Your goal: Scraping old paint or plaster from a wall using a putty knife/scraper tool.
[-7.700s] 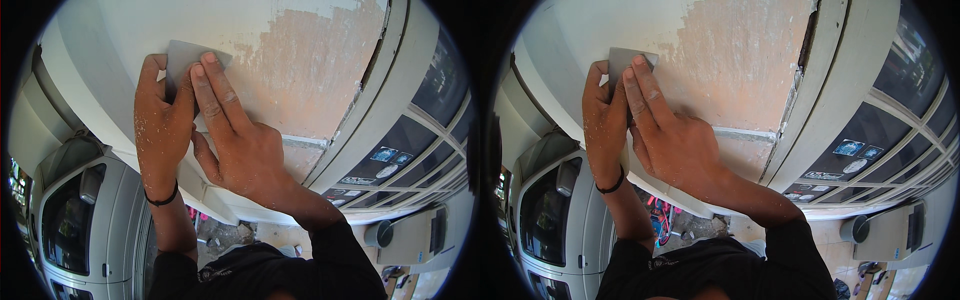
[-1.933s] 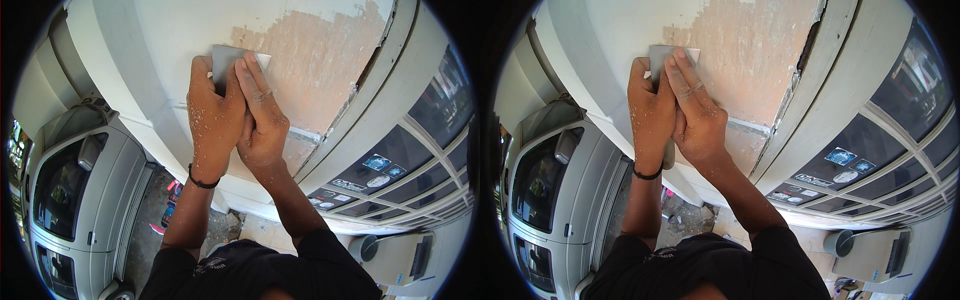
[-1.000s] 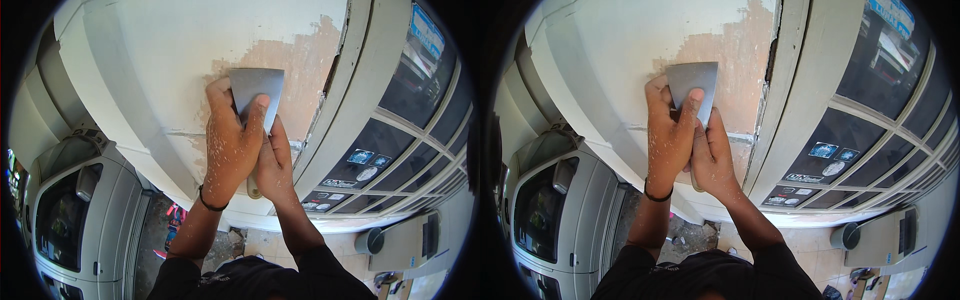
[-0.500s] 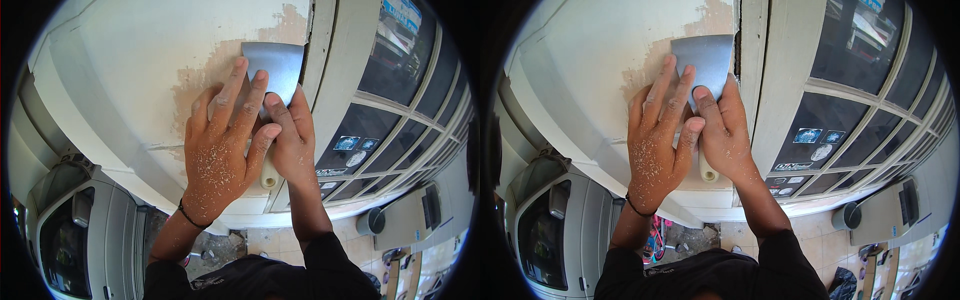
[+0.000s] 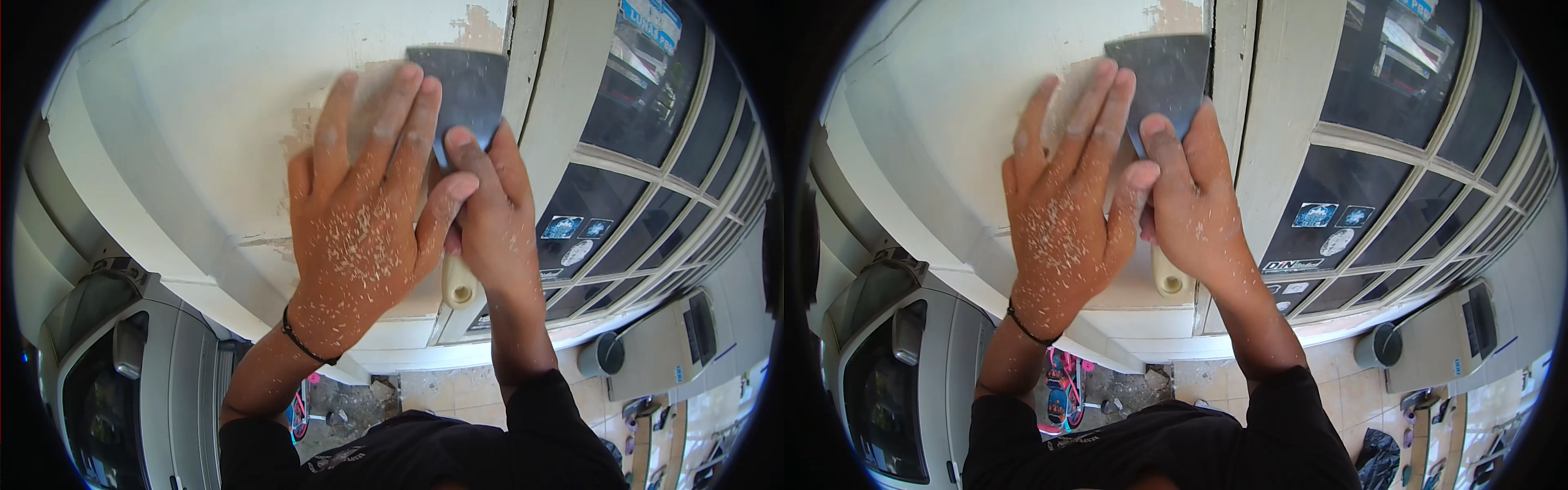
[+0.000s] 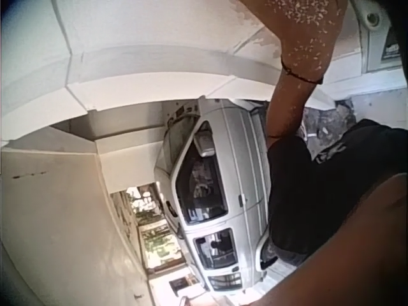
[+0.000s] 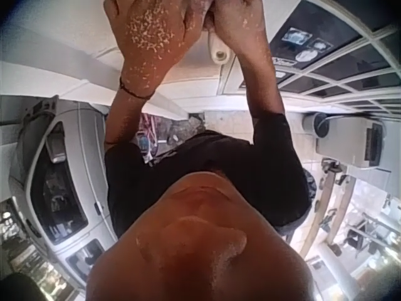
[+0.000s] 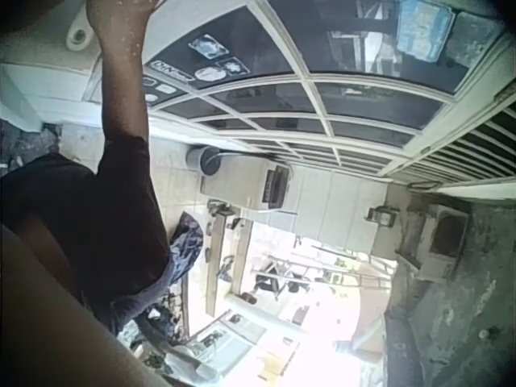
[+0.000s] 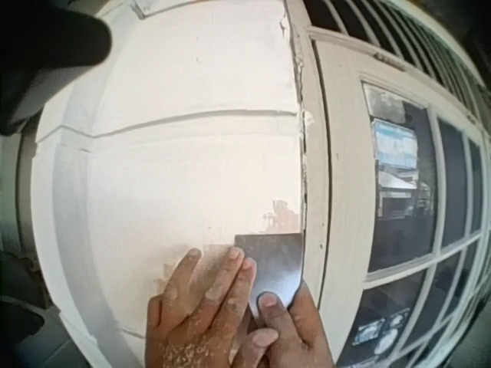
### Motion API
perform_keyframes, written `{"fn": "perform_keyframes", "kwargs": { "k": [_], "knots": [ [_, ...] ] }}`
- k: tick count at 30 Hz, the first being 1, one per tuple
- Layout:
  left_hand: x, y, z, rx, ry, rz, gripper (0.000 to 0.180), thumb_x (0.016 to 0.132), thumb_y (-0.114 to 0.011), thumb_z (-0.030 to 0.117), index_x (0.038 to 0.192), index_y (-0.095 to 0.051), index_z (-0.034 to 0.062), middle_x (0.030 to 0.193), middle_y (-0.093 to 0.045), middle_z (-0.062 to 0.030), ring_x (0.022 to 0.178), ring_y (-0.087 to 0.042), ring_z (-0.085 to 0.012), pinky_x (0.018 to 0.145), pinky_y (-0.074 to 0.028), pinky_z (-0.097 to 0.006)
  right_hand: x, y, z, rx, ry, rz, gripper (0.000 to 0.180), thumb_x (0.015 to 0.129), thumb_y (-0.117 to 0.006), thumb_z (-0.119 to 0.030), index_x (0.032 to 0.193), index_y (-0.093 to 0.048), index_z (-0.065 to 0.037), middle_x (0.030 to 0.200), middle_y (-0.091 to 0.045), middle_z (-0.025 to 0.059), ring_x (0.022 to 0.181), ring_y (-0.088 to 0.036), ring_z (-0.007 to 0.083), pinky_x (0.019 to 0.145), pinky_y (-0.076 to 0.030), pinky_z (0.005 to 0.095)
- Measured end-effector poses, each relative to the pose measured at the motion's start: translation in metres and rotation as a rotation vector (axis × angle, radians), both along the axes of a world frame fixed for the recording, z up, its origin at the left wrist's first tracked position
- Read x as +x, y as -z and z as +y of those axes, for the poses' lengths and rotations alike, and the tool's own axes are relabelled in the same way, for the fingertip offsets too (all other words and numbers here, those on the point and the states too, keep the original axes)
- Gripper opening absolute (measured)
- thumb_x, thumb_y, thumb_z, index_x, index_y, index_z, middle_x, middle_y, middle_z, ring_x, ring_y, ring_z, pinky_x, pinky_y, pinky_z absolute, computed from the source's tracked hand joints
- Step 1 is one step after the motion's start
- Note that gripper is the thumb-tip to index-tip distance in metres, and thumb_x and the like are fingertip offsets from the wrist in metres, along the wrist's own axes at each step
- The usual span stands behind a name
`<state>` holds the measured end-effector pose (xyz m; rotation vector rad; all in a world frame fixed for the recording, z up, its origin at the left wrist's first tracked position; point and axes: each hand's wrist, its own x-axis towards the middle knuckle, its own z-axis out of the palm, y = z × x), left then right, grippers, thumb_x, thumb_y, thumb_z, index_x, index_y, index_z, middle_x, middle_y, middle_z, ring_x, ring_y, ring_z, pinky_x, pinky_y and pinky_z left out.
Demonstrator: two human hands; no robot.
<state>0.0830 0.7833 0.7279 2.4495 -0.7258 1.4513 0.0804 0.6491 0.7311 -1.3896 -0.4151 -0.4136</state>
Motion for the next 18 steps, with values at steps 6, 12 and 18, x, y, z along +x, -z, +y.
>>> {"fn": "perform_keyframes", "kwargs": {
  "k": [6, 12, 18],
  "knots": [
    [-0.003, 0.005, 0.005, 0.126, -0.027, -0.026, 0.060, 0.101, -0.054, 0.048, 0.152, -0.052, 0.0154, 0.160, -0.045, -0.0005, 0.149, -0.032, -0.0377, 0.112, -0.027, -0.050, -0.007, 0.009, -0.002, 0.059, -0.031, 0.034, 0.022, 0.111, -0.043, -0.027, 0.122, -0.044, -0.008, 0.073, -0.053, 0.0000, 0.044, -0.046, 0.0063, 0.038, -0.035, 0.0229],
    [-0.003, -0.009, 0.009, 0.130, -0.071, -0.070, 0.062, 0.101, -0.055, 0.047, 0.154, -0.048, 0.0165, 0.161, -0.045, -0.0017, 0.143, -0.038, -0.0373, 0.115, -0.022, -0.052, -0.004, 0.002, -0.001, 0.031, -0.069, 0.023, 0.021, 0.110, -0.044, -0.024, 0.123, -0.044, -0.008, 0.071, -0.051, 0.0016, 0.043, -0.045, 0.0073, 0.038, -0.036, 0.0237],
    [0.000, -0.022, 0.010, 0.101, -0.060, -0.092, 0.061, 0.102, -0.051, 0.047, 0.156, -0.046, 0.0167, 0.161, -0.045, -0.0026, 0.142, -0.038, -0.0384, 0.115, -0.022, -0.052, -0.002, -0.007, 0.002, 0.035, -0.111, 0.046, 0.017, 0.110, -0.044, -0.023, 0.117, -0.043, -0.008, 0.072, -0.051, 0.0025, 0.043, -0.045, 0.0079, 0.039, -0.037, 0.0248]
  ]
}}
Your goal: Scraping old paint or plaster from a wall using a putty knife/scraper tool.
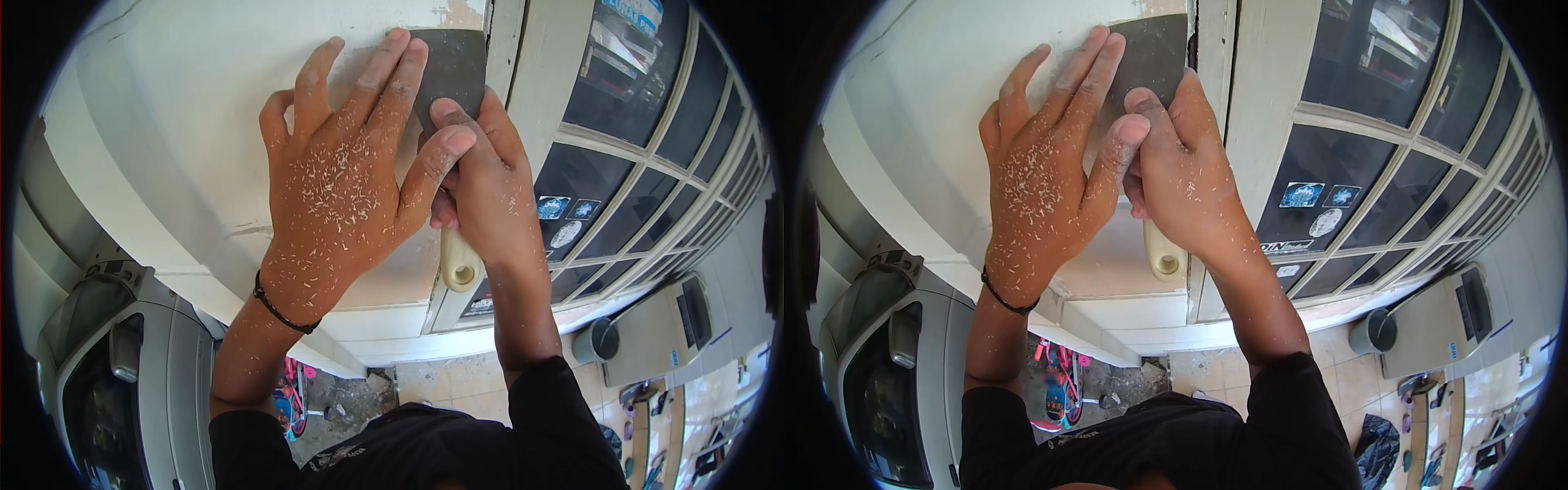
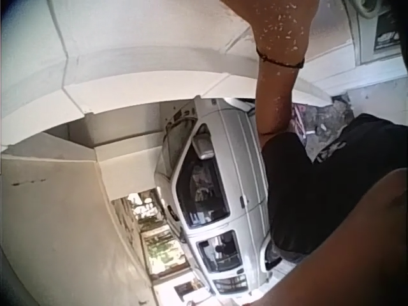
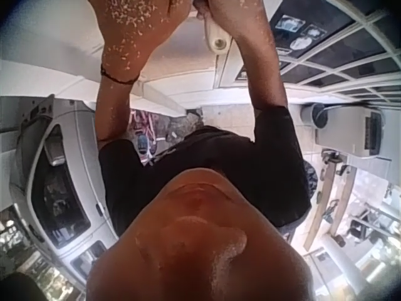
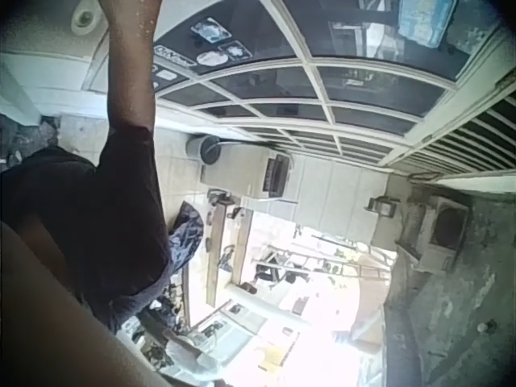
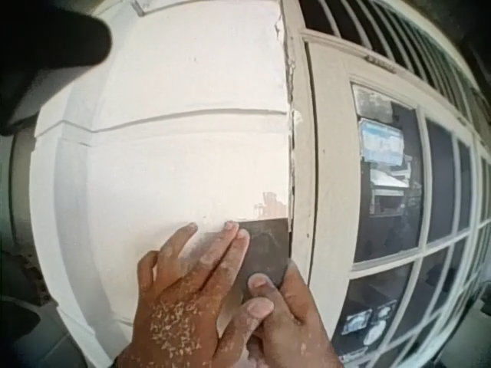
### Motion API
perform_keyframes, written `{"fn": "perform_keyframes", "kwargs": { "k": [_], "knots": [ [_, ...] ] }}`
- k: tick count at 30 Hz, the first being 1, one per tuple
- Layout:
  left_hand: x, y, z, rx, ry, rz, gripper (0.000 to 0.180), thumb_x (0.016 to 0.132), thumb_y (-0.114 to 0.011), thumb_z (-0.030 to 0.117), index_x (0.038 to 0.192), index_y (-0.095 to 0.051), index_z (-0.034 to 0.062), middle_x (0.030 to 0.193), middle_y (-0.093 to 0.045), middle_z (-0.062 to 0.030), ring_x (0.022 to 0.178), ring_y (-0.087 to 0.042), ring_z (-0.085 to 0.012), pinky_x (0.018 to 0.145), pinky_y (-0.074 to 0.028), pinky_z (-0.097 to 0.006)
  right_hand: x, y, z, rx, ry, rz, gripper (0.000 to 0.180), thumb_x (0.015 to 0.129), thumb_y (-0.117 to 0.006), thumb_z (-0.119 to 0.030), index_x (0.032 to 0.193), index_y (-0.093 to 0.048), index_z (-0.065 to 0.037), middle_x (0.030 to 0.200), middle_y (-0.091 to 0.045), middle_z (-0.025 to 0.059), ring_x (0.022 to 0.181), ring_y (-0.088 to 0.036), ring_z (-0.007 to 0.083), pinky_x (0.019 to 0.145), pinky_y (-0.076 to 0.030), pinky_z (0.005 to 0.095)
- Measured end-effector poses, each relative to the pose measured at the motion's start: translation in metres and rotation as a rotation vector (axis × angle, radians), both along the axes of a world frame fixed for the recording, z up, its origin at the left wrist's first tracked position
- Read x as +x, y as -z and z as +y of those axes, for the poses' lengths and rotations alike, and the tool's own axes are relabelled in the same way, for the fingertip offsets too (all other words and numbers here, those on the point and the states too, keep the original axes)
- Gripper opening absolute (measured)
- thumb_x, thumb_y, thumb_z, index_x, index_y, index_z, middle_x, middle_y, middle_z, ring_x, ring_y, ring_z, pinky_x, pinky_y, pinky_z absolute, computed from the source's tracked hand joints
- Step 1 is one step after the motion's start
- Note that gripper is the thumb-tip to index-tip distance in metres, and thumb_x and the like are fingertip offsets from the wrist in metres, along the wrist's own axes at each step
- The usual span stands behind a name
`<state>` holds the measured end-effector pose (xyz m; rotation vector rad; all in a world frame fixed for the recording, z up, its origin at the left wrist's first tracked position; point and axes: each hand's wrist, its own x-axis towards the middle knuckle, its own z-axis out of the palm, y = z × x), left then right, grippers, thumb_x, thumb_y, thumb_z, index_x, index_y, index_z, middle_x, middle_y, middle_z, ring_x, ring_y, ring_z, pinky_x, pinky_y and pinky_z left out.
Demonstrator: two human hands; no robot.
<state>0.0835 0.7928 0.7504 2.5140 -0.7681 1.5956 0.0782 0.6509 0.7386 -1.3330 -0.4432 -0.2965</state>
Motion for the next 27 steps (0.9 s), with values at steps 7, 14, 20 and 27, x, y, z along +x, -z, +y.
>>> {"fn": "perform_keyframes", "kwargs": {
  "k": [7, 14, 20, 27],
  "knots": [
    [0.010, 0.010, 0.003, -0.039, 0.018, -0.020, 0.059, 0.104, -0.049, 0.046, 0.154, -0.047, 0.0165, 0.160, -0.045, -0.0020, 0.140, -0.040, -0.0363, 0.113, -0.024, -0.051, 0.004, 0.003, 0.003, -0.030, 0.009, -0.052, 0.021, 0.110, -0.045, -0.025, 0.115, -0.043, -0.006, 0.068, -0.052, 0.0025, 0.045, -0.049, 0.0081, 0.039, -0.039, 0.0246],
    [0.000, 0.027, -0.010, -0.071, 0.047, 0.063, 0.061, 0.103, -0.050, 0.047, 0.155, -0.046, 0.0156, 0.161, -0.044, -0.0020, 0.137, -0.042, -0.0357, 0.112, -0.023, -0.048, 0.002, 0.015, 0.004, -0.050, 0.165, -0.108, 0.022, 0.109, -0.045, -0.027, 0.114, -0.044, -0.005, 0.070, -0.054, 0.0031, 0.047, -0.050, 0.0081, 0.041, -0.041, 0.0252],
    [-0.005, 0.005, -0.008, -0.025, -0.011, 0.040, 0.062, 0.103, -0.050, 0.048, 0.156, -0.046, 0.0157, 0.162, -0.043, -0.0015, 0.135, -0.041, -0.0354, 0.112, -0.022, -0.049, 0.001, 0.000, -0.004, -0.027, 0.058, -0.031, 0.018, 0.109, -0.044, -0.025, 0.113, -0.044, -0.007, 0.070, -0.053, 0.0028, 0.046, -0.050, 0.0085, 0.040, -0.040, 0.0249],
    [0.012, -0.020, -0.009, -0.069, -0.013, -0.105, 0.058, 0.105, -0.048, 0.047, 0.153, -0.050, 0.0155, 0.160, -0.045, -0.0021, 0.136, -0.041, -0.0336, 0.111, -0.024, -0.048, 0.002, -0.028, 0.003, 0.024, 0.106, -0.088, 0.024, 0.106, -0.049, -0.026, 0.119, -0.056, -0.007, 0.068, -0.055, -0.0024, 0.047, -0.047, 0.0049, 0.039, -0.034, 0.0221]
  ]
}}
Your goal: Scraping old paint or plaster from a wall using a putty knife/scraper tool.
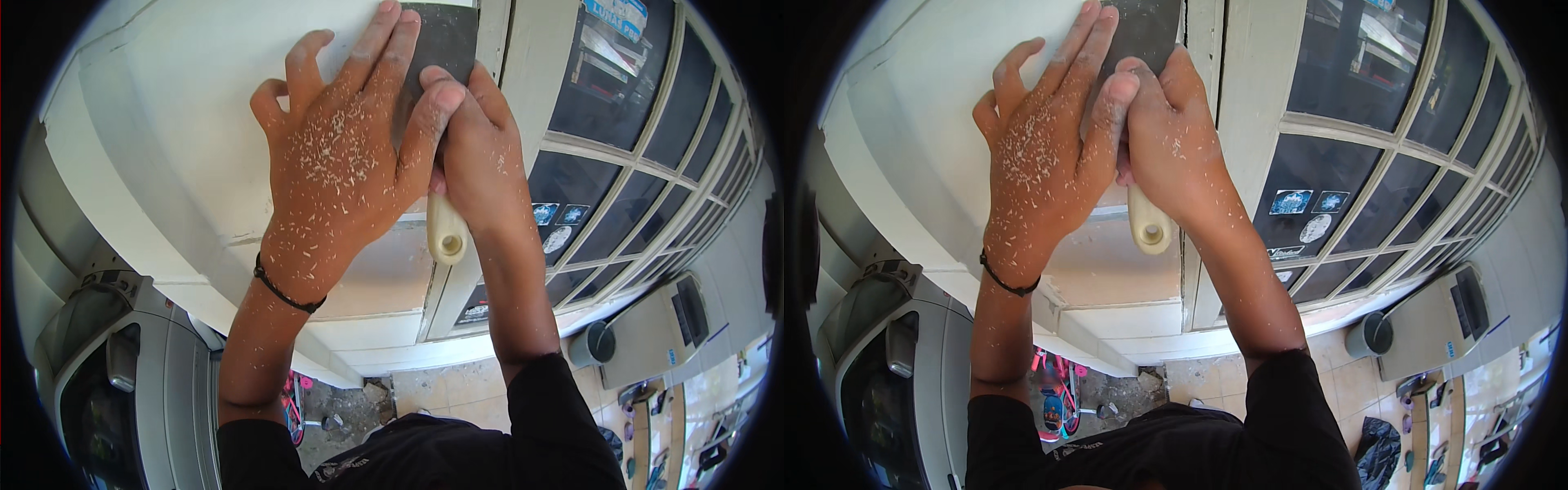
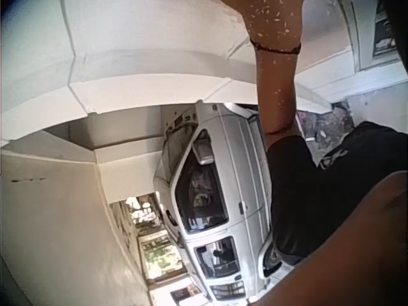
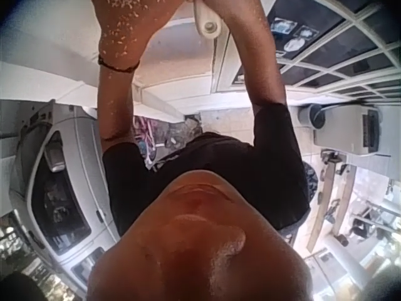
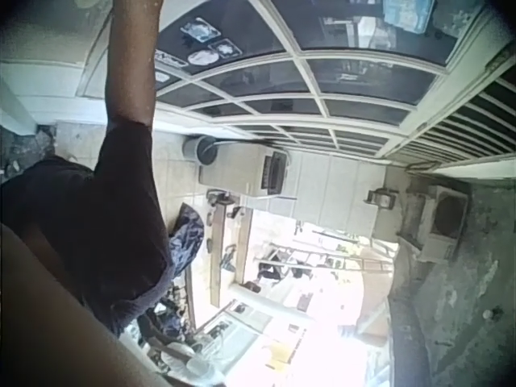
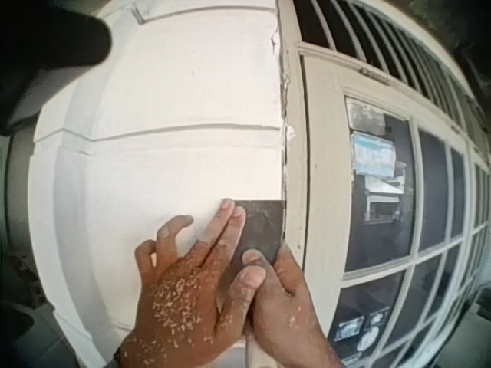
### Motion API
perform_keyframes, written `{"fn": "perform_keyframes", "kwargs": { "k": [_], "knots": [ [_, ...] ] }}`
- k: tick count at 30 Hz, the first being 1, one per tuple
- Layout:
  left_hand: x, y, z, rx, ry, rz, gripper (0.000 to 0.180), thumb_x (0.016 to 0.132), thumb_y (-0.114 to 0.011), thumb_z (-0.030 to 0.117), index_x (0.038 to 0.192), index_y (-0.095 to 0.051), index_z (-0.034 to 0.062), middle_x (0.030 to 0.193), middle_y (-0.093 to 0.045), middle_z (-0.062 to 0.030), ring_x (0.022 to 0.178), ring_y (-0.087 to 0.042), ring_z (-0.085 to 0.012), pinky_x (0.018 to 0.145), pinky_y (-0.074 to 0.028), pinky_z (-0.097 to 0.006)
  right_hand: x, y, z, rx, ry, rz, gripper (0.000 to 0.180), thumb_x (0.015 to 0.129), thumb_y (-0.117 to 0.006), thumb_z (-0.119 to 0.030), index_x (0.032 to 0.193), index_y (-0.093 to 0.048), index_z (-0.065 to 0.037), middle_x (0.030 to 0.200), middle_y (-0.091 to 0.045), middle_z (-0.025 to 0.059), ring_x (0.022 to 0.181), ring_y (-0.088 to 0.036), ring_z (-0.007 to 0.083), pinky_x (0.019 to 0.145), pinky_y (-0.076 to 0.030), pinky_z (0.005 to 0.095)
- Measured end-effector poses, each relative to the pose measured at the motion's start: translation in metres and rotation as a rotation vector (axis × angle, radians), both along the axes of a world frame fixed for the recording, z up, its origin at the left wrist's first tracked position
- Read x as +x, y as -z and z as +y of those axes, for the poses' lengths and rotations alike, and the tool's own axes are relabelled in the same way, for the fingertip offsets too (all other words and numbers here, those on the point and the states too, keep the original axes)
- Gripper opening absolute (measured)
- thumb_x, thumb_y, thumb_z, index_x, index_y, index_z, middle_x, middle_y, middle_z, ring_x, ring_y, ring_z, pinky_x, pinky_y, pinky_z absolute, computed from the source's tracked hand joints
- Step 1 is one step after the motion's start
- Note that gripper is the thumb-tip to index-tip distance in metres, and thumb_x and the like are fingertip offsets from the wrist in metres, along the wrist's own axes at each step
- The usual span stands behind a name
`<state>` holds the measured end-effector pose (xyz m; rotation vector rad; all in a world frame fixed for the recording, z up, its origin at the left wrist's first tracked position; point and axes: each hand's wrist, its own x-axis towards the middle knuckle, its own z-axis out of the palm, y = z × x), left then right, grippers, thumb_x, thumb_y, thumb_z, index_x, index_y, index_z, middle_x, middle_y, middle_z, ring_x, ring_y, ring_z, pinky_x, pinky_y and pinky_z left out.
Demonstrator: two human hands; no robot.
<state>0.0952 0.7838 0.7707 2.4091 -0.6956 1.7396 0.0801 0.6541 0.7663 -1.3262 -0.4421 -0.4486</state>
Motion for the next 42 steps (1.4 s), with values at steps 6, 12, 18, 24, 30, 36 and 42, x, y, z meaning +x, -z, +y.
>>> {"fn": "perform_keyframes", "kwargs": {
  "k": [6, 12, 18, 24, 30, 36, 42],
  "knots": [
    [-0.009, 0.038, -0.008, -0.023, 0.074, 0.113, 0.059, 0.104, -0.050, 0.046, 0.153, -0.049, 0.0138, 0.159, -0.046, -0.0038, 0.135, -0.042, -0.0334, 0.109, -0.025, -0.047, -0.007, 0.034, -0.006, 0.002, 0.092, 0.131, 0.025, 0.105, -0.051, -0.024, 0.116, -0.058, -0.003, 0.068, -0.056, -0.0020, 0.046, -0.044, 0.0042, 0.038, -0.033, 0.0221],
    [-0.003, 0.035, -0.010, -0.024, 0.097, 0.106, 0.056, 0.105, -0.048, 0.042, 0.155, -0.047, 0.0162, 0.161, -0.044, -0.0008, 0.134, -0.042, -0.0334, 0.109, -0.024, -0.047, -0.011, 0.028, -0.009, 0.045, 0.017, 0.096, 0.024, 0.105, -0.052, -0.024, 0.118, -0.059, -0.005, 0.070, -0.057, -0.0015, 0.044, -0.044, 0.0051, 0.038, -0.035, 0.0235],
    [-0.014, 0.023, -0.009, -0.032, 0.071, 0.132, 0.051, 0.107, -0.042, 0.036, 0.154, -0.048, 0.0171, 0.162, -0.043, 0.0000, 0.134, -0.043, -0.0322, 0.109, -0.022, -0.047, 0.002, 0.006, -0.007, 0.005, 0.101, 0.002, 0.022, 0.103, -0.056, -0.027, 0.108, -0.062, -0.007, 0.082, -0.063, -0.0010, 0.060, -0.052, 0.0047, 0.046, -0.037, 0.0212],
    [-0.020, 0.048, -0.013, -0.047, 0.106, 0.256, 0.052, 0.106, -0.047, 0.041, 0.153, -0.051, 0.0178, 0.160, -0.046, -0.0002, 0.131, -0.043, -0.0312, 0.107, -0.024, -0.046, -0.005, 0.021, -0.009, 0.064, 0.130, 0.044, 0.022, 0.100, -0.059, -0.029, 0.105, -0.062, -0.007, 0.077, -0.060, -0.0008, 0.059, -0.051, 0.0052, 0.045, -0.036, 0.0212],
    [-0.014, 0.033, -0.011, -0.013, 0.100, 0.112, 0.050, 0.105, -0.049, 0.040, 0.150, -0.053, 0.0195, 0.157, -0.050, 0.0015, 0.131, -0.044, -0.0312, 0.106, -0.025, -0.047, -0.007, 0.017, -0.014, 0.050, 0.080, 0.007, 0.021, 0.102, -0.057, -0.027, 0.106, -0.060, -0.007, 0.069, -0.056, -0.0007, 0.047, -0.046, 0.0053, 0.041, -0.034, 0.0224],
    [-0.013, 0.013, -0.012, -0.026, 0.101, 0.076, 0.052, 0.104, -0.049, 0.041, 0.152, -0.052, 0.0209, 0.158, -0.049, 0.0017, 0.131, -0.044, -0.0317, 0.108, -0.024, -0.047, -0.006, -0.002, -0.021, -0.039, 0.106, -0.014, 0.023, 0.102, -0.058, -0.029, 0.105, -0.061, -0.006, 0.071, -0.057, -0.0008, 0.048, -0.046, 0.0063, 0.042, -0.036, 0.0231],
    [-0.015, 0.020, -0.016, -0.019, 0.110, 0.103, 0.054, 0.104, -0.051, 0.042, 0.153, -0.050, 0.0200, 0.158, -0.048, 0.0010, 0.130, -0.045, -0.0306, 0.106, -0.024, -0.045, -0.013, -0.002, -0.028, -0.079, 0.042, 0.057, 0.027, 0.105, -0.050, -0.028, 0.111, -0.054, -0.002, 0.072, -0.058, 0.0057, 0.047, -0.051, 0.0102, 0.042, -0.042, 0.0266]
  ]
}}
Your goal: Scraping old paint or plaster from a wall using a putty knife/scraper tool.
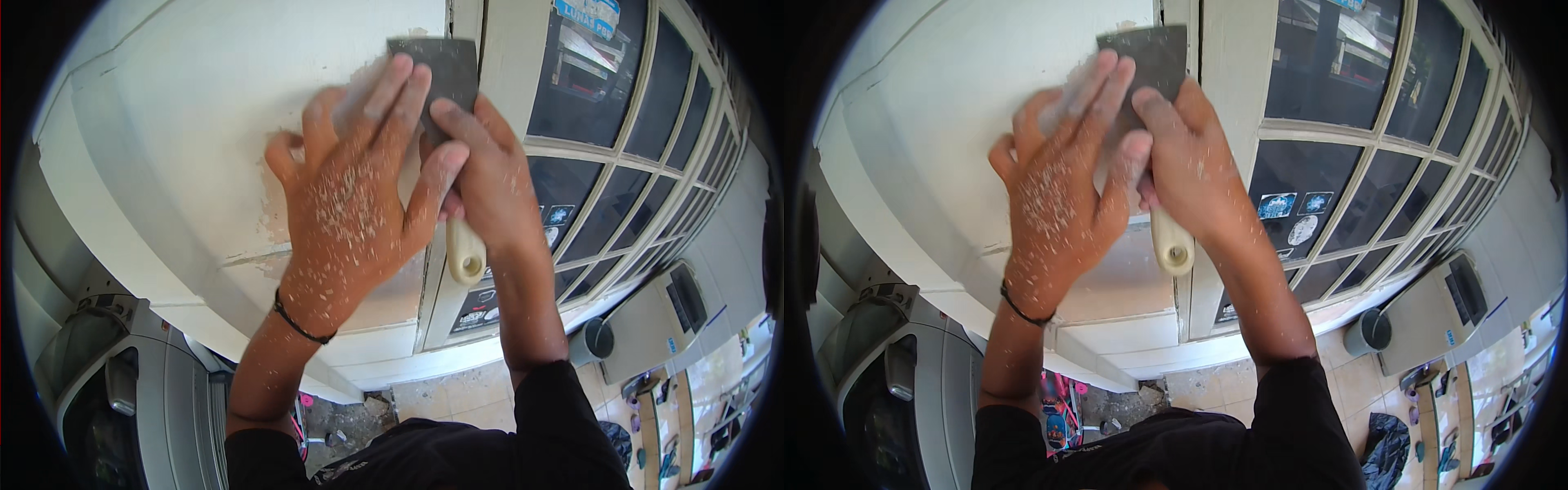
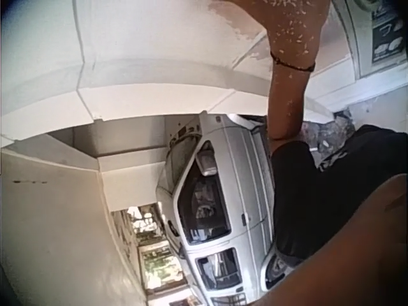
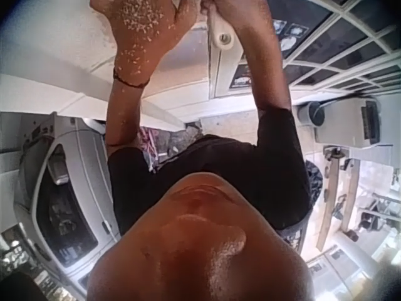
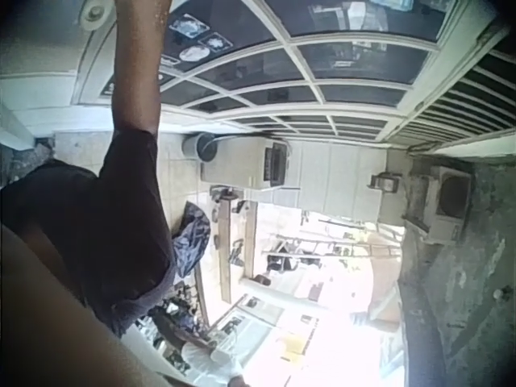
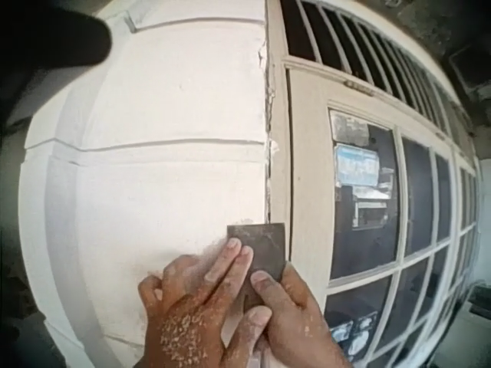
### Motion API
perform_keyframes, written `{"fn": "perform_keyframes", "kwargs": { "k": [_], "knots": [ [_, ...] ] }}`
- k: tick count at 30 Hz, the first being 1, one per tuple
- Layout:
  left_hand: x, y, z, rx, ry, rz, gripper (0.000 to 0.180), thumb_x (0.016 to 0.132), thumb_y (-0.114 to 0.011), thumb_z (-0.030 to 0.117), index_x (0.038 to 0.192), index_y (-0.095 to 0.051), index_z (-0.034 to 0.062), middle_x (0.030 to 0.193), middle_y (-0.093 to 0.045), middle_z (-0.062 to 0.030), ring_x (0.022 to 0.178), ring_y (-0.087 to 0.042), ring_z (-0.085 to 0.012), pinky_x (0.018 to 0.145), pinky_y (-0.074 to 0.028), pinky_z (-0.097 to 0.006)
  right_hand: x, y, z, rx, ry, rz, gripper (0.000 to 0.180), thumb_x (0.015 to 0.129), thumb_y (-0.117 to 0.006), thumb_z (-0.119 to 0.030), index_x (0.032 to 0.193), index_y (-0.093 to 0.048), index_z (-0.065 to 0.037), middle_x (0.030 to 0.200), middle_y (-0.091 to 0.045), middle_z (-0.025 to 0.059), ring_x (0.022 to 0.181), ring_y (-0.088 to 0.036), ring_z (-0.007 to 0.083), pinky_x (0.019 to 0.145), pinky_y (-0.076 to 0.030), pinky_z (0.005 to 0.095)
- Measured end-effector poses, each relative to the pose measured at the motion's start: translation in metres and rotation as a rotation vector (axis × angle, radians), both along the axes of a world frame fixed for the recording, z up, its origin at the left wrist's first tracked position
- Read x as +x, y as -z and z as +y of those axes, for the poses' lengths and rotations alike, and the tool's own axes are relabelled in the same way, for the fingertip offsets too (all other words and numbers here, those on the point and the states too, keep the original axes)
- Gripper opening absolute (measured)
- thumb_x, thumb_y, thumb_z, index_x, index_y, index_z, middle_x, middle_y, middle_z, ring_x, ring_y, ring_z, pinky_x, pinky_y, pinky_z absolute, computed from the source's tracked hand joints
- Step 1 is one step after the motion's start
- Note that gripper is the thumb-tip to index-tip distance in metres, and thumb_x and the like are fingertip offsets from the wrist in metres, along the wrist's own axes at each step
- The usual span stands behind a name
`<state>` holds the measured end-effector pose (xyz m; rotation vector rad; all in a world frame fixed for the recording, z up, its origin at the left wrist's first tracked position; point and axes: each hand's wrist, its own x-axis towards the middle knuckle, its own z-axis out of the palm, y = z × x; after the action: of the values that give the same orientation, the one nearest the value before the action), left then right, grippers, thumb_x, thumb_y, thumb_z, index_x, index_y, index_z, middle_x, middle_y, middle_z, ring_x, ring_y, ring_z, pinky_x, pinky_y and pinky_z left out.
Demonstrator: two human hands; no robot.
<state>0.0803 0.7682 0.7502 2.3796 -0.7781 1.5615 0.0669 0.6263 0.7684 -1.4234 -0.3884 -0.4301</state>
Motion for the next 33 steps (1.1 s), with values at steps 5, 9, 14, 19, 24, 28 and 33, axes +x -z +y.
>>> {"fn": "perform_keyframes", "kwargs": {
  "k": [5, 9, 14, 19, 24, 28, 33],
  "knots": [
    [-0.002, 0.014, 0.000, -0.006, 0.005, -0.002, 0.052, 0.103, -0.052, 0.042, 0.150, -0.054, 0.0189, 0.156, -0.051, 0.0004, 0.128, -0.046, -0.0298, 0.104, -0.026, -0.046, 0.000, 0.015, 0.005, 0.024, 0.078, 0.003, 0.024, 0.105, -0.050, -0.027, 0.106, -0.053, -0.003, 0.069, -0.057, 0.0044, 0.046, -0.051, 0.0101, 0.041, -0.042, 0.0265],
    [0.003, -0.003, -0.002, -0.021, 0.031, -0.047, 0.053, 0.102, -0.053, 0.044, 0.149, -0.054, 0.0186, 0.156, -0.051, -0.0005, 0.126, -0.048, -0.0295, 0.103, -0.027, -0.045, -0.002, -0.005, -0.005, 0.042, 0.069, 0.030, 0.024, 0.101, -0.058, -0.027, 0.109, -0.063, -0.005, 0.073, -0.059, -0.0010, 0.056, -0.050, 0.0056, 0.049, -0.040, 0.0224],
    [-0.004, 0.014, -0.005, -0.030, 0.042, 0.016, 0.054, 0.103, -0.052, 0.044, 0.150, -0.053, 0.0178, 0.156, -0.051, 0.0002, 0.129, -0.047, -0.0314, 0.104, -0.027, -0.047, -0.005, 0.015, 0.008, 0.069, 0.131, 0.012, 0.020, 0.101, -0.057, -0.026, 0.101, -0.061, -0.006, 0.068, -0.059, 0.0020, 0.044, -0.047, 0.0083, 0.039, -0.038, 0.0248],
    [0.006, -0.015, -0.011, -0.060, 0.063, -0.059, 0.055, 0.103, -0.051, 0.046, 0.150, -0.053, 0.0180, 0.156, -0.051, -0.0003, 0.130, -0.046, -0.0329, 0.104, -0.027, -0.048, -0.007, -0.012, -0.003, 0.033, 0.103, 0.026, 0.020, 0.101, -0.057, -0.027, 0.096, -0.059, -0.008, 0.069, -0.058, 0.0013, 0.048, -0.049, 0.0076, 0.043, -0.038, 0.0235],
    [0.002, 0.014, -0.010, -0.001, 0.015, 0.026, 0.058, 0.103, -0.051, 0.048, 0.152, -0.051, 0.0164, 0.158, -0.048, -0.0007, 0.131, -0.045, -0.0337, 0.105, -0.026, -0.047, -0.007, 0.016, -0.005, 0.095, 0.009, 0.107, 0.021, 0.101, -0.056, -0.027, 0.100, -0.058, -0.007, 0.066, -0.055, 0.0005, 0.047, -0.046, 0.0077, 0.041, -0.037, 0.0241],
    [0.007, -0.012, -0.018, -0.016, 0.093, 0.013, 0.058, 0.103, -0.051, 0.048, 0.151, -0.052, 0.0158, 0.159, -0.048, -0.0018, 0.132, -0.044, -0.0347, 0.106, -0.024, -0.048, -0.004, 0.001, -0.011, 0.098, 0.022, 0.053, 0.021, 0.102, -0.055, -0.027, 0.103, -0.058, -0.006, 0.066, -0.054, 0.0006, 0.045, -0.046, 0.0071, 0.040, -0.037, 0.0240],
    [0.013, -0.011, -0.025, -0.020, 0.021, -0.059, 0.057, 0.104, -0.049, 0.048, 0.151, -0.052, 0.0148, 0.159, -0.047, -0.0038, 0.134, -0.042, -0.0342, 0.106, -0.023, -0.049, 0.004, 0.000, -0.013, 0.078, 0.004, -0.003, 0.024, 0.102, -0.056, -0.030, 0.101, -0.056, -0.006, 0.067, -0.055, 0.0007, 0.044, -0.045, 0.0073, 0.039, -0.034, 0.0235]
  ]
}}
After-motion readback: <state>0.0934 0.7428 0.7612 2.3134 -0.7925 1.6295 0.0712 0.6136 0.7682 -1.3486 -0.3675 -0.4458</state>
